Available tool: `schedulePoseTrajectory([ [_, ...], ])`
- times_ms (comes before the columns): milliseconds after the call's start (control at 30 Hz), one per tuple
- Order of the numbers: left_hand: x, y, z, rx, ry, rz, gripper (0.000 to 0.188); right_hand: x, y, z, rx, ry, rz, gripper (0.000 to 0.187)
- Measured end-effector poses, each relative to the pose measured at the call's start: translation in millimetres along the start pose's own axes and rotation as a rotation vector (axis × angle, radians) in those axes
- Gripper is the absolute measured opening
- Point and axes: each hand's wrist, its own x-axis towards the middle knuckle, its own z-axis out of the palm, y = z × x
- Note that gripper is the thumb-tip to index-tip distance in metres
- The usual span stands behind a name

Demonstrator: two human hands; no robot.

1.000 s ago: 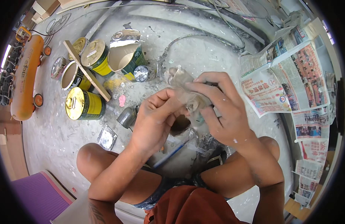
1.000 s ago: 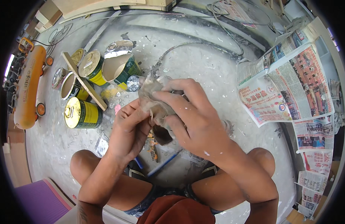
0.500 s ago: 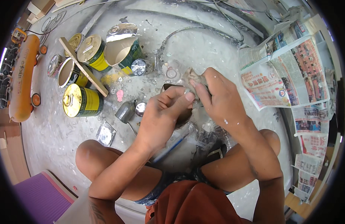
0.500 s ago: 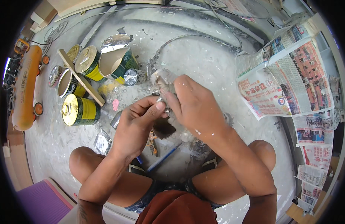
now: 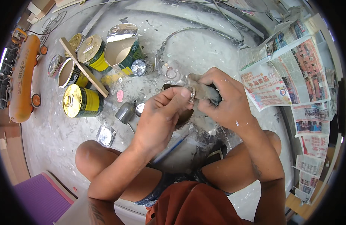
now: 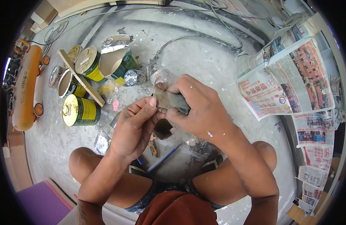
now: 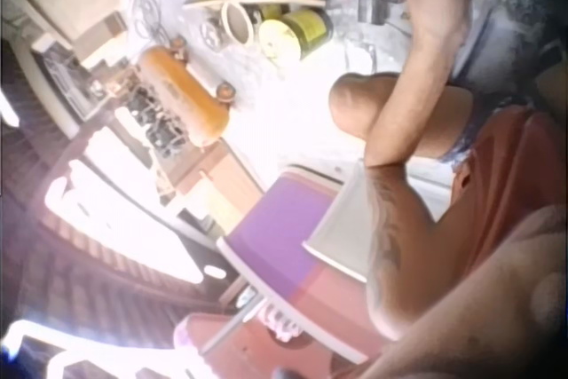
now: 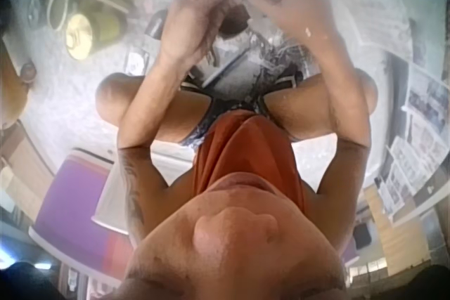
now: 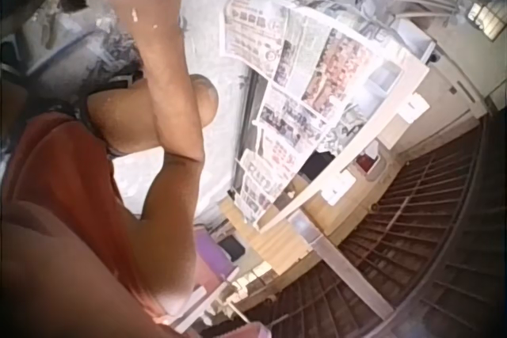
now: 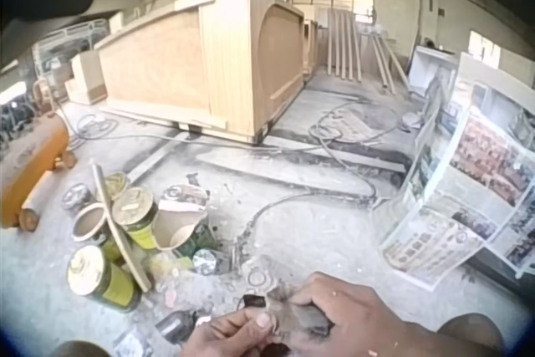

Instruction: Cleaning a spray gun nozzle and cap with a rag and solvent, then assembling the spray gun and pouring paint into its cup.

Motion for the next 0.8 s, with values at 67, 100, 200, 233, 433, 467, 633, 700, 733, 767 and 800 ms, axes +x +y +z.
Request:
schedulePoseTrajectory([
  [67, -1.7, 0.9, 3.1, 0.046, 0.008, -0.004, 0.025, -2.8, 3.7, 0.2, -0.032, 0.014, 0.017, 0.029],
  [100, -4.9, 2.1, 6.8, 0.159, -0.002, 0.018, 0.025, -3.9, 5.0, 0.5, -0.064, 0.029, 0.034, 0.029],
  [200, -5.2, 5.0, 6.4, 0.224, 0.028, 0.019, 0.024, -0.8, 6.2, -1.4, -0.030, 0.024, 0.017, 0.031],
  [233, -4.4, 5.4, 5.6, 0.177, 0.066, -0.004, 0.024, 0.1, 5.4, -3.1, -0.031, 0.023, 0.014, 0.031],
  [433, -1.2, 4.4, 1.9, -0.102, 0.000, -0.004, 0.021, 5.4, 0.9, -6.9, 0.018, -0.046, -0.071, 0.034],
  [467, -0.2, 3.7, 0.1, -0.102, 0.001, -0.001, 0.021, 7.1, -0.5, -8.4, -0.002, -0.064, -0.030, 0.028],
  [633, 2.3, 5.2, -4.3, -0.057, -0.004, 0.041, 0.022, 13.2, -6.8, -19.5, 0.331, 0.023, 0.489, 0.018],
  [700, 0.3, 6.6, -1.2, -0.049, -0.003, 0.049, 0.021, 12.1, -2.2, -15.6, 0.565, 0.528, 0.475, 0.024],
  [733, -0.2, 6.8, -0.3, -0.041, -0.001, 0.051, 0.021, 11.4, -4.4, -16.1, 0.566, 0.527, 0.472, 0.024],
  [767, 0.1, 6.2, -0.7, -0.041, -0.001, 0.053, 0.021, 9.5, -10.1, -17.9, 0.506, 0.366, 0.311, 0.023],
  [800, 0.9, 4.9, -1.8, -0.081, -0.021, 0.055, 0.021, 7.5, -15.8, -19.5, 0.443, 0.207, 0.151, 0.022],
])
